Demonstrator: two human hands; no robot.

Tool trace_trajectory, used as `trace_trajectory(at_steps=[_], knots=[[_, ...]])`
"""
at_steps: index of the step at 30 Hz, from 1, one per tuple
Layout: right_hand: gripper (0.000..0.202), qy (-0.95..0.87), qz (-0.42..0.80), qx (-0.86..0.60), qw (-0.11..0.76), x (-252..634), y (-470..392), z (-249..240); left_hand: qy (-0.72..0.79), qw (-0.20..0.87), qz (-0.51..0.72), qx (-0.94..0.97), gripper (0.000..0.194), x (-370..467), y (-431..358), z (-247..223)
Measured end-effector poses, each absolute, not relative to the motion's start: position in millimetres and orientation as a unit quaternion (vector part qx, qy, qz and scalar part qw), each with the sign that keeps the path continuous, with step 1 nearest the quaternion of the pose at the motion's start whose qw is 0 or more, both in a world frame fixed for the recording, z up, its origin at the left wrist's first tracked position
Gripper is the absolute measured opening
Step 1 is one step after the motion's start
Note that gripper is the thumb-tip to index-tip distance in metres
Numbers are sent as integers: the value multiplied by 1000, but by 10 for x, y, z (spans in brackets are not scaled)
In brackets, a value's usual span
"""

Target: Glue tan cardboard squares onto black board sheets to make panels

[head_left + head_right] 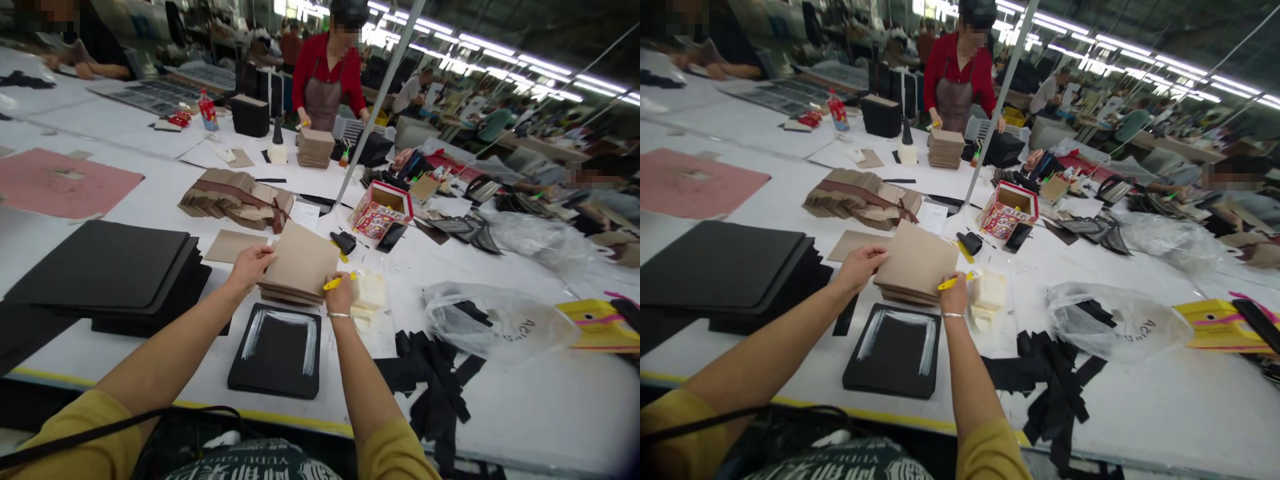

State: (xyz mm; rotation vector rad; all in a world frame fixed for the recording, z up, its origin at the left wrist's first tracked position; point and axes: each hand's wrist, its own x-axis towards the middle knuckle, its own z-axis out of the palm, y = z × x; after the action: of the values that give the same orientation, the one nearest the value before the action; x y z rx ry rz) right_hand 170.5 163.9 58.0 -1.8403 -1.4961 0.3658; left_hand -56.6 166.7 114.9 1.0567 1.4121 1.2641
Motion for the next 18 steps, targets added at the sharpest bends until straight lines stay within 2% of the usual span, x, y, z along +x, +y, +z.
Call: trace_trajectory(at_steps=[3,6,11,15,18], knots=[[28,-548,131,-728,390,1885,1429,705,546,549,510,375,43,-627,1367,1101],[30,-562,132,-722,382,2018,984,687,576,568,436,394,36,-728,936,901],[24,-637,191,-694,277,2014,220,244,664,486,271,499,33,-910,316,312],[25,-646,225,-687,246,1942,75,-73,690,409,243,546,33,-978,166,-20],[26,-644,212,-693,246,1913,184,-179,703,396,237,542,31,-981,194,-124]])
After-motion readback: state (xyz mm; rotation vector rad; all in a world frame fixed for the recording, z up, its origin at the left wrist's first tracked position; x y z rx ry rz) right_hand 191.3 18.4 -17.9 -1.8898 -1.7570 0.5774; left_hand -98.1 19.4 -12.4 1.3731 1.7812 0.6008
